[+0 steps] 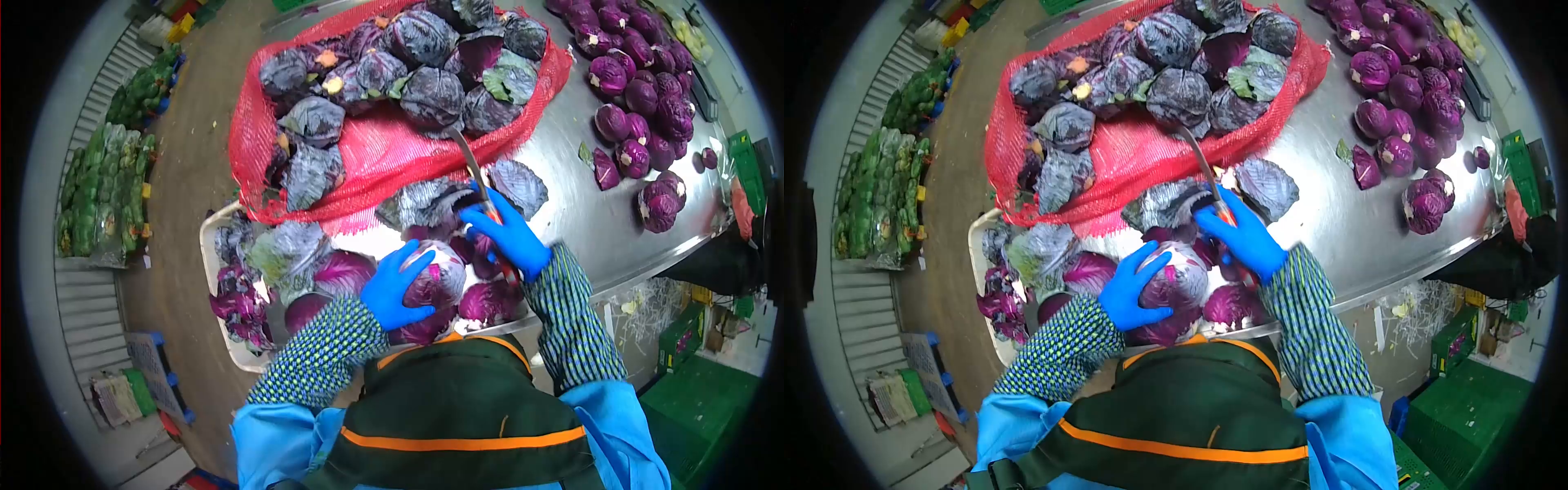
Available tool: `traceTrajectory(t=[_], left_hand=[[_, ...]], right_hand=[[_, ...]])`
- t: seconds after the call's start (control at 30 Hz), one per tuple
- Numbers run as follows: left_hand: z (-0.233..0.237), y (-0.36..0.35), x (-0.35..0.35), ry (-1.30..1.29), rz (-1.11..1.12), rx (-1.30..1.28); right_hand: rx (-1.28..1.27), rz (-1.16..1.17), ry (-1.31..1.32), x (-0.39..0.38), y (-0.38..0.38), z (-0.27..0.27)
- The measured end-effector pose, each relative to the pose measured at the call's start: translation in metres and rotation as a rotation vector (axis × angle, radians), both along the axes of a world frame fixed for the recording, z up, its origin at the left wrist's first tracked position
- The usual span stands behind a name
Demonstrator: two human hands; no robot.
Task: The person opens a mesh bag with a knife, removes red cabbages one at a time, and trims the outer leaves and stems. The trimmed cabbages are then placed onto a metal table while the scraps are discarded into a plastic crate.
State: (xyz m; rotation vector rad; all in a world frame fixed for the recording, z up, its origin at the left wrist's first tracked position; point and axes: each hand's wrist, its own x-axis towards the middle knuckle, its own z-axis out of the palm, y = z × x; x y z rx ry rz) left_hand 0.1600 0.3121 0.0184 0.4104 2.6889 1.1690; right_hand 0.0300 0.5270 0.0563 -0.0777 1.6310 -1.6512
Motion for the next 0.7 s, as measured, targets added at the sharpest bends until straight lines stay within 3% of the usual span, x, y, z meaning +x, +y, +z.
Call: traceTrajectory(t=[0.03,0.1,0.17,0.23,0.27,0.3,0.4,0.53,0.7], left_hand=[[0.000,0.003,0.004,-0.056,0.095,-0.062],[0.013,0.016,0.010,-0.277,0.300,-0.015],[-0.004,0.027,0.018,-0.300,0.358,0.022],[-0.013,0.048,0.023,-0.083,0.453,-0.016],[-0.016,0.055,0.019,-0.074,0.440,0.154],[-0.017,0.060,0.016,-0.082,0.435,0.163],[-0.003,0.077,0.007,-0.008,0.382,0.023],[0.002,0.095,0.001,0.069,0.407,-0.141],[0.005,0.098,-0.003,0.065,0.395,-0.165]], right_hand=[[0.038,-0.132,0.028,0.015,0.011,-0.005],[0.254,-0.051,0.364,0.054,0.034,-0.011],[0.225,-0.058,0.778,0.096,0.042,-0.040],[0.453,0.052,0.636,0.115,0.043,-0.018],[0.474,0.013,0.629,0.117,0.040,-0.011],[0.485,0.013,0.623,0.116,0.041,-0.008],[0.584,0.048,0.671,0.113,0.045,-0.003],[0.622,-0.025,0.718,0.128,0.051,-0.005],[0.608,-0.102,0.645,0.141,0.057,-0.023]])
